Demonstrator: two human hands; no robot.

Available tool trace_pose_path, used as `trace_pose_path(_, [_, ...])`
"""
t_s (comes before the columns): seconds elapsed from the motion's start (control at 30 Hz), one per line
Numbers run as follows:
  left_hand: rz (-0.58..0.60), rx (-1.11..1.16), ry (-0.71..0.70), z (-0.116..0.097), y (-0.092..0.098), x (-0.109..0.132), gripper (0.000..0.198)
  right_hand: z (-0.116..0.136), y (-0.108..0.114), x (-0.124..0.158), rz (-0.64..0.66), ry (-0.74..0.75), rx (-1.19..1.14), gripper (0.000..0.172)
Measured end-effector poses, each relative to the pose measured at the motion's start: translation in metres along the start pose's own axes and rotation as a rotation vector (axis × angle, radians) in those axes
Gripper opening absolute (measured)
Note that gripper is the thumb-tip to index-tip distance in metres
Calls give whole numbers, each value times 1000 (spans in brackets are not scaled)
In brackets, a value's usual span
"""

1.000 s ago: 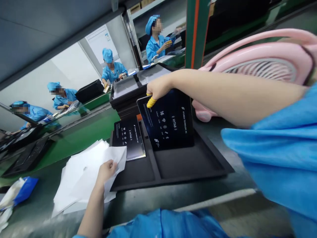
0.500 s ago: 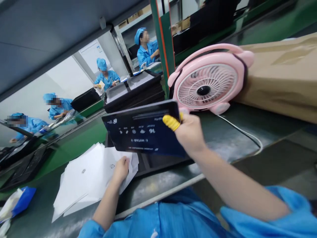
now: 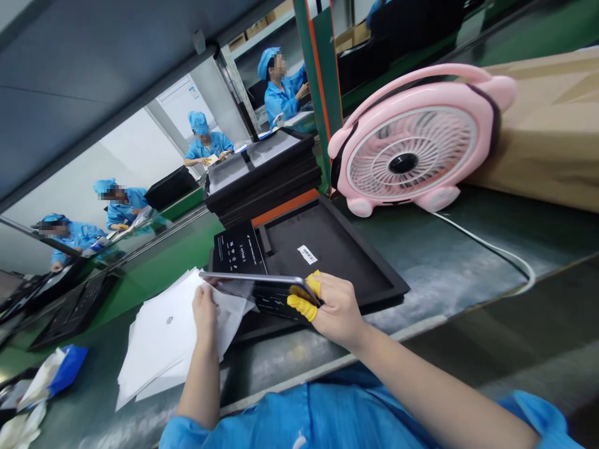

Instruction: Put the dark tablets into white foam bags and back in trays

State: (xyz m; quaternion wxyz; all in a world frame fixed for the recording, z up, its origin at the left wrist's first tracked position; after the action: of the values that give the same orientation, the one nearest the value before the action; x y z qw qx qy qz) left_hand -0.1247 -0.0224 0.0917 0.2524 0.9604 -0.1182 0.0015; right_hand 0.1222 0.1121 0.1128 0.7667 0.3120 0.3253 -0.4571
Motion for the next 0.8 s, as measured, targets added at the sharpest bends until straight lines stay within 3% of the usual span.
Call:
trace_pose_path(0.1, [-154, 167, -198, -35, 22, 7, 20, 4, -5, -2, 58, 82, -46, 42])
trace_pose_path(0.2, [-52, -68, -480, -59, 20, 32, 17, 0, -10, -2, 12, 38, -45, 42])
trace_pose_path(0.3, [85, -277, -691, -55, 7, 62, 20, -14, -14, 0, -69, -141, -98, 42])
trace_pose_path(0.47, [114, -321, -919, -34, -3, 84, 25, -44, -11, 2, -307, -505, -217, 44])
trace_pose_path(0.57, [188, -381, -1101, -42, -16, 85, 26, -50, -14, 2, -422, -538, -256, 42])
trace_pose_path(0.63, [237, -372, -1212, -58, -25, 82, 26, -46, -23, 0, -412, -481, -277, 40])
trace_pose_path(0.7, [235, -304, -1198, -78, -31, 76, 27, -40, -35, -2, -344, -403, -291, 37])
trace_pose_path(0.8, [201, -194, -1017, -104, -36, 69, 28, -35, -55, -5, -269, -389, -332, 35])
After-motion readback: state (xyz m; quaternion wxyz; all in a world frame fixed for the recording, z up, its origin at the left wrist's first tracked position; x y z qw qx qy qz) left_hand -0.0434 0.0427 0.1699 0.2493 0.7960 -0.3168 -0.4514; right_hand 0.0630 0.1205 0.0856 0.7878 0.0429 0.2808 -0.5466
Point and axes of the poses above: each hand's wrist, its own x-axis away from the middle knuckle, its own y-axis out of the back of the hand, z = x × y, the point moved 3 cm from there along -x, towards the middle knuckle, and after that the axes turned 15 degrees about y, right-handed, at the moved point
